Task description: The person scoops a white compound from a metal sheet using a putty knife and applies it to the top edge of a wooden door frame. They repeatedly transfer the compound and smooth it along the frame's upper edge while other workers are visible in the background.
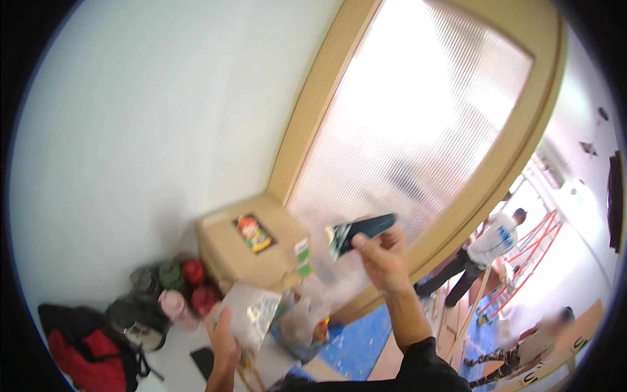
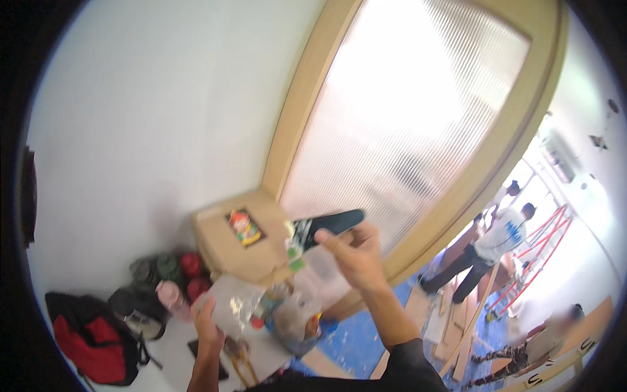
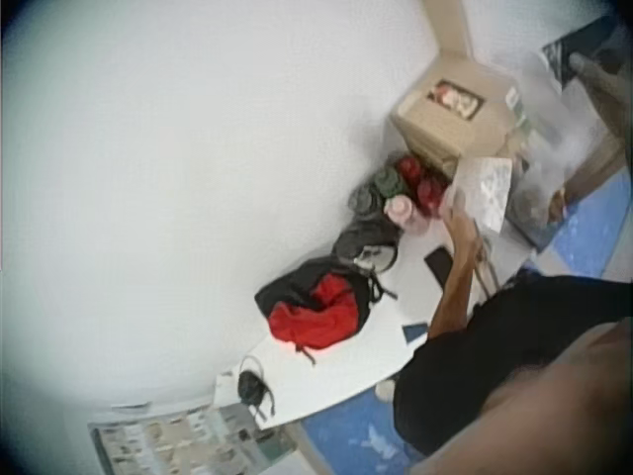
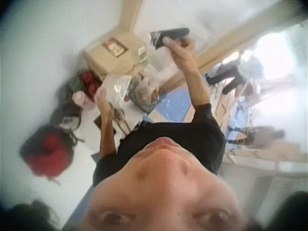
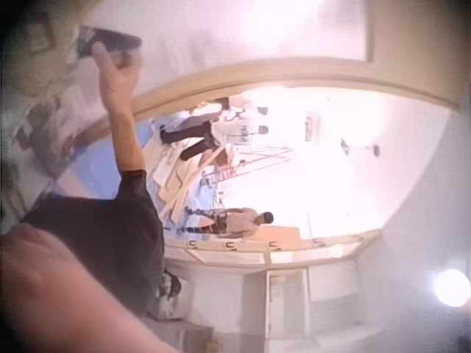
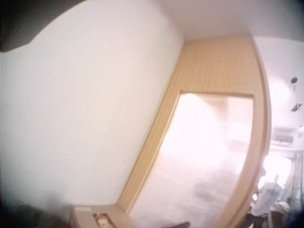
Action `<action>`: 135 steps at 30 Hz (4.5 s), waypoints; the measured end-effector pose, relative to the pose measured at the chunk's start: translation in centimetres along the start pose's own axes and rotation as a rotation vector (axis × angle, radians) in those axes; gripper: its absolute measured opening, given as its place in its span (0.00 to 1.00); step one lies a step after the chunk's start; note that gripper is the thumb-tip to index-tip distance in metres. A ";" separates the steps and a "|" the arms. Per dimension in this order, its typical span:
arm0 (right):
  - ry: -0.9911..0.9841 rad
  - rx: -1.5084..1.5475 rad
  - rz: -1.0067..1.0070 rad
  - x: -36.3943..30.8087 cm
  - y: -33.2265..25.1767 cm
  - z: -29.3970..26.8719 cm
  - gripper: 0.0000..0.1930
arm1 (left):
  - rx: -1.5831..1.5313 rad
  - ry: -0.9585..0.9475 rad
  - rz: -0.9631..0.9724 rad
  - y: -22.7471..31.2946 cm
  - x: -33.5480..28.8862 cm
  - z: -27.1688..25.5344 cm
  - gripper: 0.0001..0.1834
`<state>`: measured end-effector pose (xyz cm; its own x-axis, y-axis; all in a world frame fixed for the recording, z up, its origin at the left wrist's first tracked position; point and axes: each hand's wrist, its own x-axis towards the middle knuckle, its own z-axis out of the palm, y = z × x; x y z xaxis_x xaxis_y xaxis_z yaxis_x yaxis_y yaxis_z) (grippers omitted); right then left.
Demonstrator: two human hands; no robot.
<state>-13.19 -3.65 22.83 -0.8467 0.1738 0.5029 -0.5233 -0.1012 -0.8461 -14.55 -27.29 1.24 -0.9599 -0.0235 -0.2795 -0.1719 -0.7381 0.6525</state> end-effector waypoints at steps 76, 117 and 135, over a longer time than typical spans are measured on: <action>-0.031 -1.647 -1.658 29.8 -14.9 5.7 0.08 | -0.166 -0.303 0.038 1.0 9.7 8.3 0.24; -0.416 -2.399 -1.488 44.4 -23.3 2.5 0.29 | 0.354 -0.523 0.011 -1.5 9.9 9.4 0.22; -0.033 -2.142 -1.367 46.8 -25.9 4.4 0.15 | 0.158 -0.451 -0.160 -1.5 9.4 9.8 0.25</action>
<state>-39.68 2.82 69.07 -0.3306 -0.7071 0.6251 0.2020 0.5940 0.7787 -25.47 -19.79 4.51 -0.9130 0.4010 -0.0750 -0.3226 -0.5970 0.7345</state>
